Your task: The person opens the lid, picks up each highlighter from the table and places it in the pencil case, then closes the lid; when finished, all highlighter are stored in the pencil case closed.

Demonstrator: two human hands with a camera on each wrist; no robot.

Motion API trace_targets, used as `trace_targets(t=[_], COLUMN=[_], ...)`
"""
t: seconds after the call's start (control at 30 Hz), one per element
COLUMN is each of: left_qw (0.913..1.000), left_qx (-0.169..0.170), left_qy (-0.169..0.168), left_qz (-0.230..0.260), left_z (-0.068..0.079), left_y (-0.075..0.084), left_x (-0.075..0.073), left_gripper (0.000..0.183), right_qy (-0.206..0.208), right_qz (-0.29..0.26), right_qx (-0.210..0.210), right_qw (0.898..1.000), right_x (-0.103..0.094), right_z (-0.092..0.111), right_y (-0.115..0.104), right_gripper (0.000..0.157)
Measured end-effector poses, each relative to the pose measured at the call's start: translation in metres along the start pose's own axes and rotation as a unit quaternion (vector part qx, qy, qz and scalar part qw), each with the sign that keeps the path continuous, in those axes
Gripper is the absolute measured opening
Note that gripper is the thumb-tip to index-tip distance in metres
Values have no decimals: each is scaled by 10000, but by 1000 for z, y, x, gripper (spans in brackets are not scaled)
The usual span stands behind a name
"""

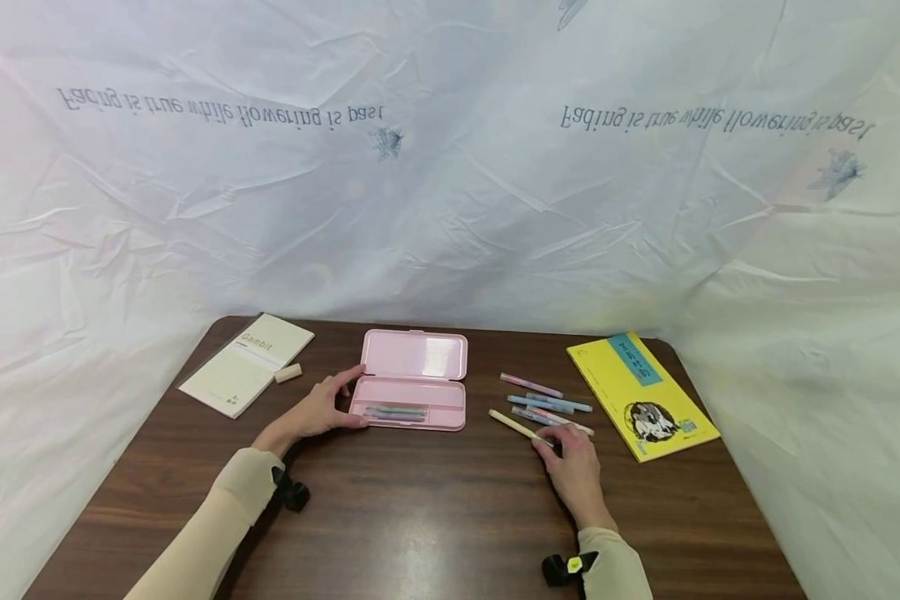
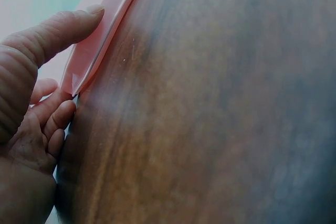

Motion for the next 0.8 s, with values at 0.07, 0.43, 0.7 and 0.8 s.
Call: trace_targets(t=[0.07, 0.43, 0.7, 0.8], left_qw=[10000, 10000, 9999, 9999], left_qx=[-29, -1, 153, 142], left_qy=[-14, 10, 62, 63], left_qz=[-13, 14, -44, -74], left_z=[0, 0, 0, 1], left_y=[-1, -1, 2, 2], left_x=[1, 0, 0, -1], left_gripper=[109, 110, 111, 111], right_qy=[41, 338, 219, 124], right_qz=[-68, -428, -684, -717], right_qx=[-2, -211, -711, -689], right_qw=[10000, 9983, 9949, 9950], right_x=[0, 4, 17, 25], right_z=[1, -5, -17, -22], right_y=[-1, -13, -44, -54], right_gripper=[7, 8, 10, 10])
Point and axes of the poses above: each hand's wrist, its own z-axis away from the middle knuckle, its own x-axis out of the palm, y = z × x, the point moved 9 cm from there along -z, towards the middle knuckle, and after that the axes turned 5 degrees about -z, right-handed, at the moved point
